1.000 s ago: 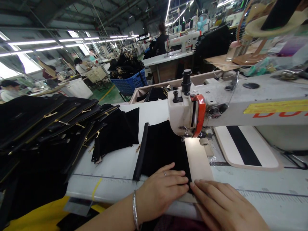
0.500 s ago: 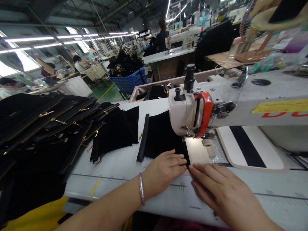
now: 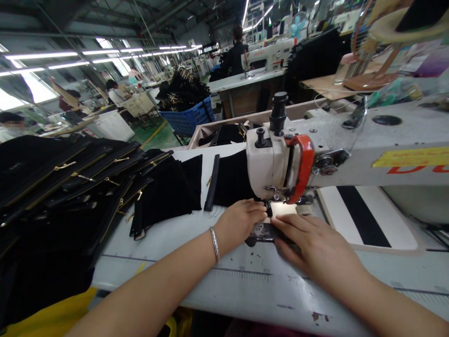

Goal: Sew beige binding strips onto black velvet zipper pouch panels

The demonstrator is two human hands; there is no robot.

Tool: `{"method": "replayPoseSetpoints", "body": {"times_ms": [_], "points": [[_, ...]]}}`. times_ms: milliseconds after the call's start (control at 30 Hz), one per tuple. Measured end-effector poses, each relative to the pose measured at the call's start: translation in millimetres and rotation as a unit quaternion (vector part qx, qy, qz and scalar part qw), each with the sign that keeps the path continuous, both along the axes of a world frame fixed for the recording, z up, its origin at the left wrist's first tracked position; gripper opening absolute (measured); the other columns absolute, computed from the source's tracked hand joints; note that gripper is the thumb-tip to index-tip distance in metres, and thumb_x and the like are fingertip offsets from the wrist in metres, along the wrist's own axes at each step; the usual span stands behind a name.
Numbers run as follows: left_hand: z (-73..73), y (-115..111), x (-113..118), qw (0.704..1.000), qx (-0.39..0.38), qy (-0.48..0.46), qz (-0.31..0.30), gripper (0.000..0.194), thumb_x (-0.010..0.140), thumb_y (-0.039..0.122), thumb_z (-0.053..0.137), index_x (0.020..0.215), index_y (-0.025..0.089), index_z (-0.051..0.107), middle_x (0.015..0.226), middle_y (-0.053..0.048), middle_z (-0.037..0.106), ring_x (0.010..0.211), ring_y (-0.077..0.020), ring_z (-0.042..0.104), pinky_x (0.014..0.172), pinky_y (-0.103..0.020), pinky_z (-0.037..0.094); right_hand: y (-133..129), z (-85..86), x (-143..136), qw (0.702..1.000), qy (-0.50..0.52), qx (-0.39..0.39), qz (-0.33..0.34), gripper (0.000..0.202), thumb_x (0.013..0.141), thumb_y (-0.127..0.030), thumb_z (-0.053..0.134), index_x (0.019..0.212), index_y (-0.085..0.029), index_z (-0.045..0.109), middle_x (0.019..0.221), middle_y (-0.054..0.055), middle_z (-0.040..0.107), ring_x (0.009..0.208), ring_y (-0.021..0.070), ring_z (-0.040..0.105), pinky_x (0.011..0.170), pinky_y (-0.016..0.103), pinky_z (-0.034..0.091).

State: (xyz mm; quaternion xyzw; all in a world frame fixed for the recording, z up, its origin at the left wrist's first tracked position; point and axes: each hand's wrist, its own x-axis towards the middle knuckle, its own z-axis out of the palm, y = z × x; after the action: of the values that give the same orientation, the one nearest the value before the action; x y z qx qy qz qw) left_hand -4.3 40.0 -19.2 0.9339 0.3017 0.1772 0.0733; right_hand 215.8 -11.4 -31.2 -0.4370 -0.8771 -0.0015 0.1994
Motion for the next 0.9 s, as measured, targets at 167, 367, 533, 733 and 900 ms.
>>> {"method": "replayPoseSetpoints", "body": {"times_ms": [167, 367, 533, 733, 900], "points": [[-3.6, 12.3, 3.2, 0.999, -0.003, 0.006, 0.048, 0.023, 0.088, 0.008, 0.052, 0.106, 0.015, 0.065, 0.113, -0.004, 0.066, 0.11, -0.0167, 0.059, 0.101, -0.031, 0.047, 9.0, -2.4, -2.4, 0.999, -0.027, 0.015, -0.026, 0.039, 0.09, -0.034, 0.051, 0.126, -0.02, 0.057, 0.118, 0.009, 0.061, 0.1, 0.0243, 0.058, 0.088, 0.043, 0.047], [-3.0, 16.6, 6.9, 0.996, 0.003, -0.018, 0.082, 0.021, 0.089, 0.008, 0.053, 0.101, 0.017, 0.068, 0.11, -0.004, 0.067, 0.105, -0.0166, 0.061, 0.096, -0.029, 0.05, 13.7, -4.7, -3.4, 0.999, -0.032, -0.004, -0.033, 0.043, 0.091, -0.034, 0.049, 0.132, -0.02, 0.051, 0.124, 0.01, 0.059, 0.107, 0.0258, 0.056, 0.092, 0.045, 0.045], [-2.1, 16.0, 7.5, 0.996, -0.002, -0.012, 0.088, 0.022, 0.089, 0.008, 0.052, 0.1, 0.017, 0.068, 0.111, -0.004, 0.066, 0.107, -0.0175, 0.06, 0.096, -0.031, 0.05, 13.4, -6.2, -4.1, 0.999, -0.026, -0.013, -0.029, 0.044, 0.092, -0.034, 0.047, 0.133, -0.019, 0.05, 0.124, 0.01, 0.058, 0.11, 0.0256, 0.054, 0.094, 0.046, 0.044], [-1.4, 15.9, 8.3, 0.995, -0.008, -0.013, 0.099, 0.021, 0.088, 0.008, 0.053, 0.099, 0.017, 0.069, 0.109, -0.005, 0.067, 0.104, -0.0177, 0.062, 0.094, -0.031, 0.051, 10.8, -6.7, -6.2, 0.999, 0.01, -0.012, -0.037, 0.044, 0.09, -0.031, 0.05, 0.132, -0.019, 0.051, 0.126, 0.01, 0.057, 0.111, 0.0276, 0.053, 0.094, 0.048, 0.043], [-5.2, 13.5, 7.4, 0.995, -0.003, -0.037, 0.091, 0.022, 0.087, 0.007, 0.052, 0.095, 0.018, 0.069, 0.105, -0.004, 0.069, 0.101, -0.0176, 0.063, 0.092, -0.032, 0.052, 6.1, -3.4, -8.7, 0.999, 0.018, 0.002, -0.041, 0.042, 0.087, -0.027, 0.053, 0.128, -0.019, 0.054, 0.119, 0.009, 0.06, 0.111, 0.0253, 0.053, 0.094, 0.045, 0.044]]}}
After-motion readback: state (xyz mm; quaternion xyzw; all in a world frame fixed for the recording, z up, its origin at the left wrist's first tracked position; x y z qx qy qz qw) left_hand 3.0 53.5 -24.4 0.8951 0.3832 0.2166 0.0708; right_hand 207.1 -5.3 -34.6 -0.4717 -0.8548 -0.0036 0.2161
